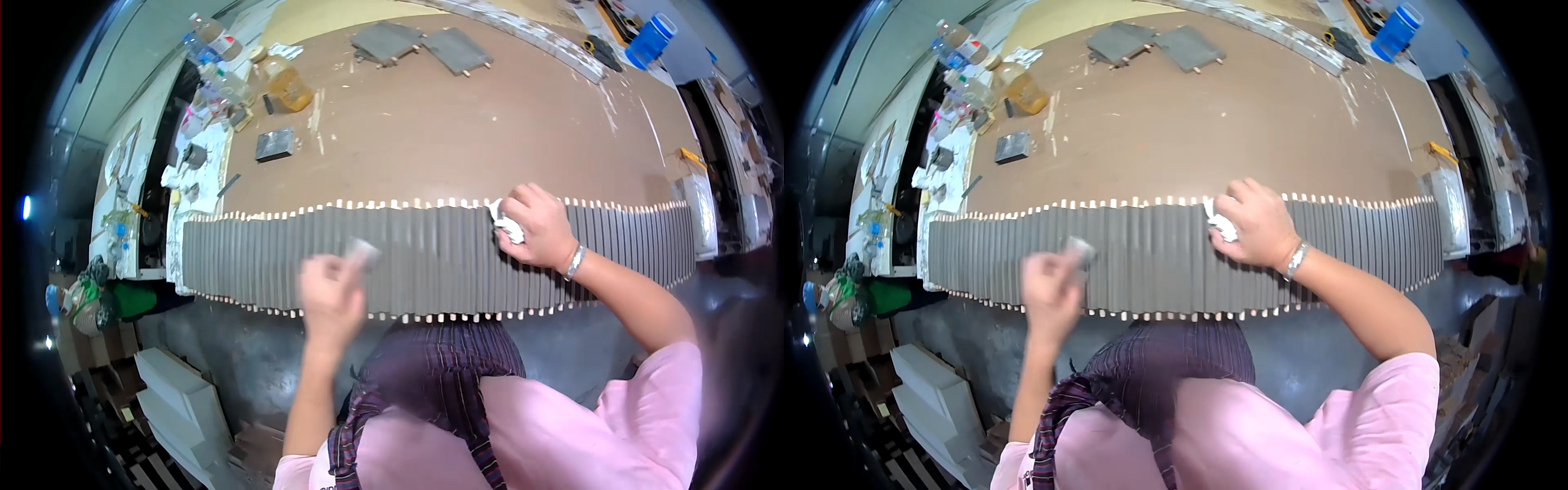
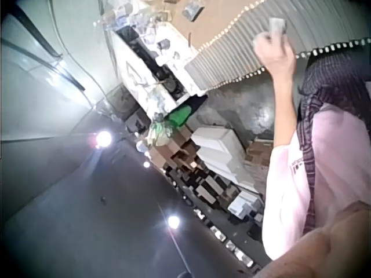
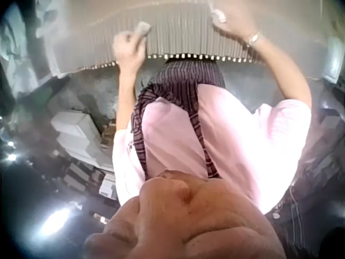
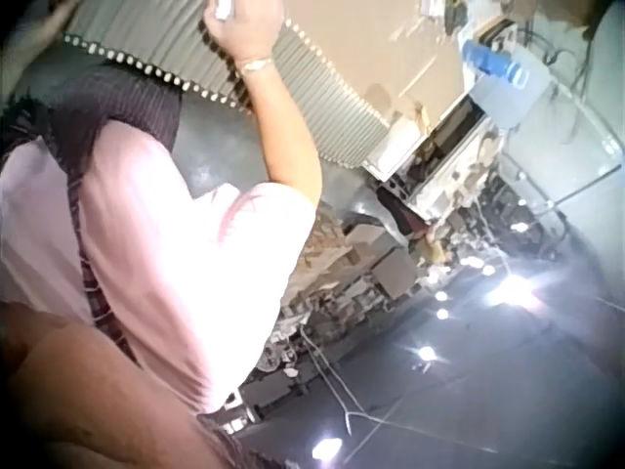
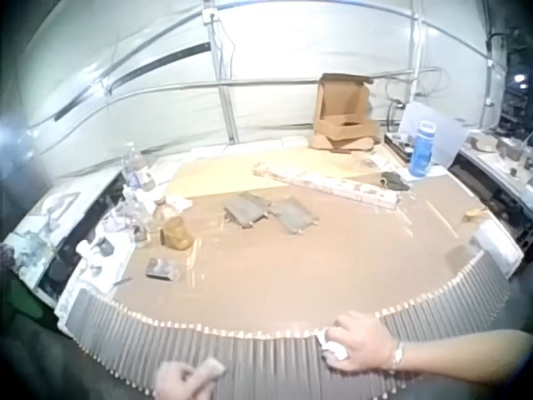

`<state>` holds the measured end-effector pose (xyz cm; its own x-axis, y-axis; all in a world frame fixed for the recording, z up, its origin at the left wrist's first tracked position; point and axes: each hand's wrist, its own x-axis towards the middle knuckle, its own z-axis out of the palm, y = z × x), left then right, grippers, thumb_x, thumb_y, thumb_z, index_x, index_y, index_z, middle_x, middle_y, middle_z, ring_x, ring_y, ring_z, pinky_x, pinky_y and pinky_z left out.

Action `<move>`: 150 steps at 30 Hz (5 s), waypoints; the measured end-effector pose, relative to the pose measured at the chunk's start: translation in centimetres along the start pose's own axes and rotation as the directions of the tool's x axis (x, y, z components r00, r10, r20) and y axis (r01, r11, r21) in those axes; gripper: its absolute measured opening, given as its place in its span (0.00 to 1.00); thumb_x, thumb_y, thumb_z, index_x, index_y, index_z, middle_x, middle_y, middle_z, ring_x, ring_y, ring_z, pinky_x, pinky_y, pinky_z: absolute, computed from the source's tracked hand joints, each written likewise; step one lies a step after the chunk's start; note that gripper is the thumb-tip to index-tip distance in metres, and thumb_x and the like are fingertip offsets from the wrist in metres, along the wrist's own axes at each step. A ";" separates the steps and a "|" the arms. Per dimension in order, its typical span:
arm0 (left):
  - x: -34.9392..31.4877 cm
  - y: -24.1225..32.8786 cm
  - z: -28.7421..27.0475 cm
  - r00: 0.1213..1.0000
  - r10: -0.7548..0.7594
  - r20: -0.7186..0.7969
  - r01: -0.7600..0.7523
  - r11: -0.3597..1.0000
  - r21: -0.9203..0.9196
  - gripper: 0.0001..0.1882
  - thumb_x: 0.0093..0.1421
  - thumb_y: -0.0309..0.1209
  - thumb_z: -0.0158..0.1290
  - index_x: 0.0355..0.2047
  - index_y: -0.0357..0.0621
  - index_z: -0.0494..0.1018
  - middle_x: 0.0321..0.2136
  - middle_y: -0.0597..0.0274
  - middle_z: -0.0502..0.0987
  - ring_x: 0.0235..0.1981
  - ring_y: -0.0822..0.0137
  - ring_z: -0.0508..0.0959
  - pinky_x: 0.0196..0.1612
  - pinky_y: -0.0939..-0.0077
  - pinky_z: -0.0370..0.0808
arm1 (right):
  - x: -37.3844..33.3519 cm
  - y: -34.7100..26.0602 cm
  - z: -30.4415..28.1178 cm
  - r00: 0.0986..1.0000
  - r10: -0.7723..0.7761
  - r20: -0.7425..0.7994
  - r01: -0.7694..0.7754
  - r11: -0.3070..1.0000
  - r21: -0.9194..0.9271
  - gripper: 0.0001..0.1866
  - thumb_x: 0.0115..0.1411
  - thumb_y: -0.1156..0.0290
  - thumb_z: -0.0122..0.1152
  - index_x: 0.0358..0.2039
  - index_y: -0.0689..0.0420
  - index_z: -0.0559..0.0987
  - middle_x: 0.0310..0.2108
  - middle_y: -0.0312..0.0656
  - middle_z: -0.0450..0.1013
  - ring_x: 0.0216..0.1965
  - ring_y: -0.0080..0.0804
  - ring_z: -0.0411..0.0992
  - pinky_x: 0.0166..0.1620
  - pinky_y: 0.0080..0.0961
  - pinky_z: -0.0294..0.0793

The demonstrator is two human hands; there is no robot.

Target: The person polishes a long row of vertical wooden strips by hand using a small grey block. They move the block along the surface while holding a cloth in the other hand to wipe away dust.

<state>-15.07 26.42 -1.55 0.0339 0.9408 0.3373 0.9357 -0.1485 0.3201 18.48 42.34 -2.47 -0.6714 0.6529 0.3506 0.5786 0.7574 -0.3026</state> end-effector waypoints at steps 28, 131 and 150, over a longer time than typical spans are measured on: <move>-2.5 -3.2 -3.2 1.000 -0.004 -0.029 0.007 0.990 0.140 0.23 0.48 0.28 0.63 0.48 0.54 0.83 0.31 0.63 0.74 0.36 0.59 0.73 0.42 0.64 0.68 | 0.0 -0.1 -0.4 1.000 0.004 -0.024 -0.003 1.000 0.018 0.15 0.43 0.67 0.67 0.32 0.56 0.75 0.32 0.43 0.69 0.34 0.45 0.70 0.35 0.39 0.73; -6.0 -0.1 -8.1 0.970 0.024 0.240 0.015 0.987 -0.159 0.24 0.45 0.20 0.62 0.43 0.57 0.86 0.37 0.61 0.75 0.42 0.56 0.73 0.45 0.62 0.69 | 0.2 -0.3 -0.2 0.996 -0.024 -0.087 0.024 1.000 -0.008 0.14 0.44 0.66 0.68 0.32 0.55 0.77 0.31 0.42 0.70 0.32 0.43 0.71 0.34 0.38 0.74; -8.5 -7.4 -5.9 0.890 -0.337 -0.308 0.391 0.910 0.136 0.23 0.49 0.20 0.64 0.48 0.45 0.82 0.36 0.60 0.75 0.38 0.58 0.75 0.43 0.63 0.72 | 0.1 -0.3 -0.2 0.997 -0.027 -0.067 0.030 0.999 0.043 0.15 0.43 0.67 0.66 0.32 0.56 0.75 0.31 0.43 0.69 0.32 0.45 0.70 0.34 0.39 0.72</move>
<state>-24.40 17.71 -1.61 -0.3928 0.7936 0.4647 0.9126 0.2742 0.3033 18.36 42.17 -2.21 -0.6544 0.6308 0.4170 0.5377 0.7759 -0.3299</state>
